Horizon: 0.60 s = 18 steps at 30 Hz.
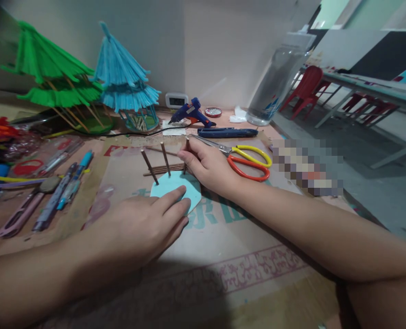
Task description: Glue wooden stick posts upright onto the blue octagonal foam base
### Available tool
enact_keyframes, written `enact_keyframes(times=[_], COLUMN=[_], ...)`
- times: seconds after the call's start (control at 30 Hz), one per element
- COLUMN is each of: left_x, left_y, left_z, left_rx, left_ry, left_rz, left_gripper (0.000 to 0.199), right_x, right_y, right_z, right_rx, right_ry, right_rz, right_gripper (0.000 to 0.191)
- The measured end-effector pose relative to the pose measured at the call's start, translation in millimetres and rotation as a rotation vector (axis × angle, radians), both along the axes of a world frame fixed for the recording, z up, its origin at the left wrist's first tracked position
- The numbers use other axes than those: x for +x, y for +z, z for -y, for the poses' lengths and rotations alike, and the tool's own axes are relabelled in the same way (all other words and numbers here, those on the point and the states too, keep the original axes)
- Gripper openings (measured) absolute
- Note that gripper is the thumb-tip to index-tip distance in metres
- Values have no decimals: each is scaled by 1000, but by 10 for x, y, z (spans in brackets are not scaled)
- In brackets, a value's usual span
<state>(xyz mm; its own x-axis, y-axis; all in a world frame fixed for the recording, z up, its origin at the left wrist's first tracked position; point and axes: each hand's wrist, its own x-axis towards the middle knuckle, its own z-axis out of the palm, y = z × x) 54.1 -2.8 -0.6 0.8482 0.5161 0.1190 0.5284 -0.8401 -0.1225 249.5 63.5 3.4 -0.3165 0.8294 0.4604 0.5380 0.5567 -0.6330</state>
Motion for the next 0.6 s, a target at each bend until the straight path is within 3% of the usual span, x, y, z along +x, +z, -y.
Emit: enact_keyframes(times=[0.6], left_x=[1], left_y=[29], left_z=[12], left_rx=[137], left_ry=[-37], left_rz=[30], left_gripper=[12], right_x=[2], right_y=[4], right_z=[-2], right_rx=[7], right_ry=[-2], right_rz=[12], right_gripper=[22])
